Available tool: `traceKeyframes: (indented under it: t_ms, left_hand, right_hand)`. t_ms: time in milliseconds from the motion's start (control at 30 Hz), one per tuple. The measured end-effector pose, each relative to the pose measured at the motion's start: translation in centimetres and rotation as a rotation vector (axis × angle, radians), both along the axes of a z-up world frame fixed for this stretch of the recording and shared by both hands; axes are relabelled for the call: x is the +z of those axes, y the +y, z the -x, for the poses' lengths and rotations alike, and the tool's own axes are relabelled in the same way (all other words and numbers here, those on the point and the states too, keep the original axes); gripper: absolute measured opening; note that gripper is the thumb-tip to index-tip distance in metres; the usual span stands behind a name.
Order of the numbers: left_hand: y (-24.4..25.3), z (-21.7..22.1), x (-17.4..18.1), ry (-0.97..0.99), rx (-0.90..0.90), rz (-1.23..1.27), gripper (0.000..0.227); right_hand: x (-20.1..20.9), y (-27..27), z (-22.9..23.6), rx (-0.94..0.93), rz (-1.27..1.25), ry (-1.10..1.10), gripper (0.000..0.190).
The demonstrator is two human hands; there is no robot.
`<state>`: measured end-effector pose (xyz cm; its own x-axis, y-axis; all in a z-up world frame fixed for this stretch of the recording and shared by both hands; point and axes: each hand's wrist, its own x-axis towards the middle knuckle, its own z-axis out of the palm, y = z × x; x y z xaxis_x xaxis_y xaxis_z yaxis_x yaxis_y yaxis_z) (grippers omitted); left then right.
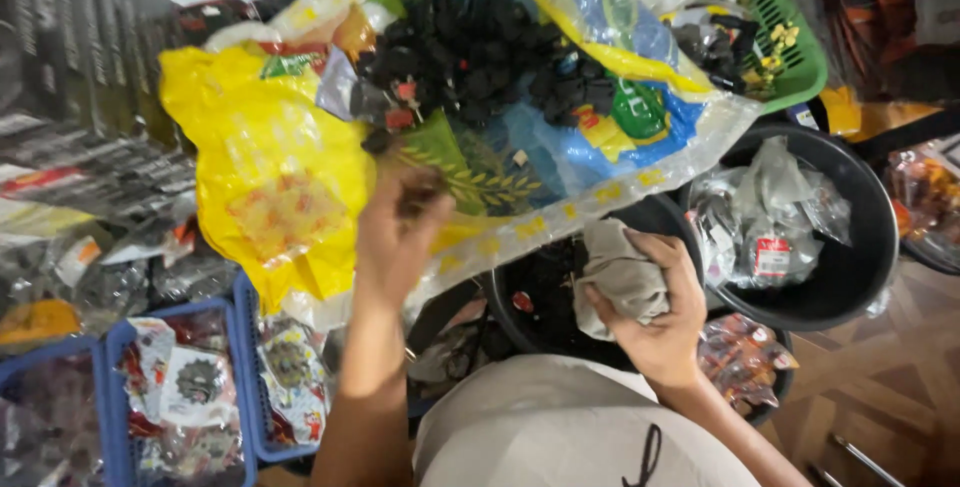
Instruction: The person repeatedly picks up small black plastic parts from a yellow bag and wipes them with a grey cloth held in the other hand. The person handles the parts one by one, wiping them over a black bowl before placing them back into the bag.
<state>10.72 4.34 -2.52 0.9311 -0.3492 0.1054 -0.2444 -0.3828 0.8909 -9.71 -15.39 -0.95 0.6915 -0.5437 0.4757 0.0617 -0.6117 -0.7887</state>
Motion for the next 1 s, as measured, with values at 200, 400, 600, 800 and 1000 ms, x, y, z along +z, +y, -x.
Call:
traceKeyframes:
  t_ms: [200,400,600,800,1000]
  left_hand:
    - [-2.6,8.8,1.3,0.613,-0.249,0.779,0.037]
    - [-3.7,10.4,1.3,0.702,-0.359,0.845,0.037]
    - [-4.7,10.5,1.3,0.72,-0.367,0.831,0.03]
    - [-4.7,10.5,0.9,0.705,-0.325,0.838,0.03]
    - [-4.6,10.6,0.1,0.663,-0.412,0.82,0.031]
  right_hand:
    - [-0.2,1.2,-0.2,0.138,-0.044,-0.047,0.067]
    - [-0.2,0.4,0.2,0.032,0.01,-0.054,0.062]
    - [-0.2,0.4,-0.1,0.084,-0.001,-0.014,0.069]
    - [-0.2,0.1,0.2,-0.009,-0.038,0.049,0.067]
    - [-0.2,0.6,-0.6,0.081,-0.091,0.022,0.063]
